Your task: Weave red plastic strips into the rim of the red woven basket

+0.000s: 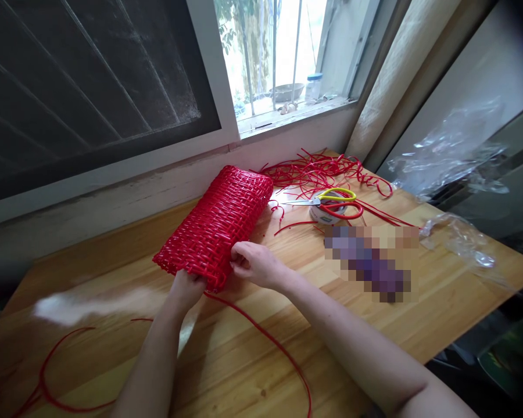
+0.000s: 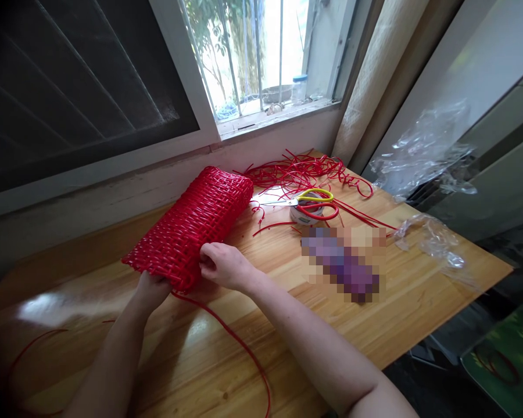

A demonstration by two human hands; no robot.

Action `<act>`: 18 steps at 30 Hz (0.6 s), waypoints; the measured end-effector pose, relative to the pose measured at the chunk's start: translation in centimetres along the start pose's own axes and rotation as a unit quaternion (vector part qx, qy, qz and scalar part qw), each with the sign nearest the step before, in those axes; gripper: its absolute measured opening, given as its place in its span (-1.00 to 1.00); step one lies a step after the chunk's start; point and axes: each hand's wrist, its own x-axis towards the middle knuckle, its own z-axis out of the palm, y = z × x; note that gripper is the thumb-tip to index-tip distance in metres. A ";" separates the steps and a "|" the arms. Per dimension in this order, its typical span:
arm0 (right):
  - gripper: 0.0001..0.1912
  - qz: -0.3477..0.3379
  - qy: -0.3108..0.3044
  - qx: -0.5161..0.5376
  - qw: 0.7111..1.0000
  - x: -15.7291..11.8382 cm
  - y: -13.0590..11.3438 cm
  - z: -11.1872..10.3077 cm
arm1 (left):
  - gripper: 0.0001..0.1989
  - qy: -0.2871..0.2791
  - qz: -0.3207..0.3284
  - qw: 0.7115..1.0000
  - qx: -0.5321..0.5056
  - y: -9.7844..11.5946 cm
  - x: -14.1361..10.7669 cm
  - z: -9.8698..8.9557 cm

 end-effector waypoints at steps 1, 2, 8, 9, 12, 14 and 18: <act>-0.90 0.000 0.000 0.001 1.000 0.0 0.0 0.0 | -0.97 0.006 0.000 1.000 -0.003 0.0 0.0 0.1; -0.90 0.001 0.001 0.002 1.000 0.0 0.1 0.0 | -0.99 0.014 0.001 1.000 -0.008 0.1 0.1 0.1; -0.89 -0.005 0.005 0.013 1.000 0.2 0.2 0.0 | -0.87 0.034 0.019 0.999 -0.021 1.0 0.3 -0.1; -0.89 -0.008 0.007 0.013 1.000 0.3 0.2 0.1 | -0.88 0.027 0.024 0.999 -0.012 1.1 0.3 -0.2; -0.90 -0.015 0.014 0.010 1.000 0.3 0.4 0.3 | -0.92 -0.007 0.047 0.998 0.029 1.2 0.4 -0.5; -0.90 -0.019 0.019 0.010 1.000 0.3 0.5 0.4 | -0.92 -0.025 0.052 0.997 0.054 1.0 0.4 -0.6; -0.90 -0.022 0.016 0.010 1.000 0.2 0.7 0.5 | -0.92 -0.021 0.043 0.997 0.060 0.2 0.4 -0.6</act>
